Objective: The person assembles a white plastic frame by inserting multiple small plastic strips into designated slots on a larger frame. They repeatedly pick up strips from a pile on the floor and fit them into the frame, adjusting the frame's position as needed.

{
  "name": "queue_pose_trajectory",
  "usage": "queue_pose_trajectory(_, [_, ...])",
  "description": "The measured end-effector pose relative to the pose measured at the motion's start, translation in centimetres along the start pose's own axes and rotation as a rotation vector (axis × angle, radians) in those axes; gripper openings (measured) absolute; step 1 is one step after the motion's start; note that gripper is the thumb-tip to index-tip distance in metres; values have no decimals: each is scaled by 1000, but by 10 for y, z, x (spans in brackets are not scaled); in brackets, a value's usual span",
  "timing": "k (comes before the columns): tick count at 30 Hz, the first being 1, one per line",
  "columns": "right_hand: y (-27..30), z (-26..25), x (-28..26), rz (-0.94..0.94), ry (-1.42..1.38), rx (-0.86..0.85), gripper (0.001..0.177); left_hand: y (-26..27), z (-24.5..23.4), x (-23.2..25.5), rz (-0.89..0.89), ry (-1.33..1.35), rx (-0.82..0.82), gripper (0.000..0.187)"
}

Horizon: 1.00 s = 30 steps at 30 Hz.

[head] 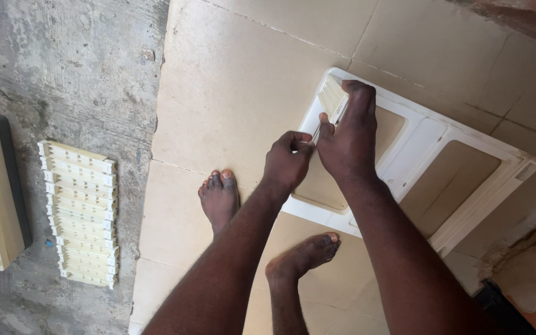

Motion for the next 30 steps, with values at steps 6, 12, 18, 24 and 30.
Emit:
queue_pose_trajectory(6, [3,8,0,27,6,-4,59,-8,0,15,48,-26,26,28])
queue_pose_trajectory(12, [2,6,1,15,0,-6,59,1,-8,16,60,11,21,28])
queue_pose_trajectory(18, [4,6,-4,132,31,-57,88,12,-13,31,30,29,-82,34])
queue_pose_trajectory(24, [14,-9,1,38,-13,52,124,26,-17,36,181,-8,67,37])
queue_pose_trajectory(30, [68,-9,14,372,-118,44,118,50,-12,2,127,47,42,34])
Point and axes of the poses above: each hand's wrist, its own y-axis away from the middle knuckle, its own z-axis out of the palm, x = y × z, the point moved 4 cm from there along -y, towards the middle knuckle, and after that the axes turned 10 degrees about -x, right-handed, at the moved point
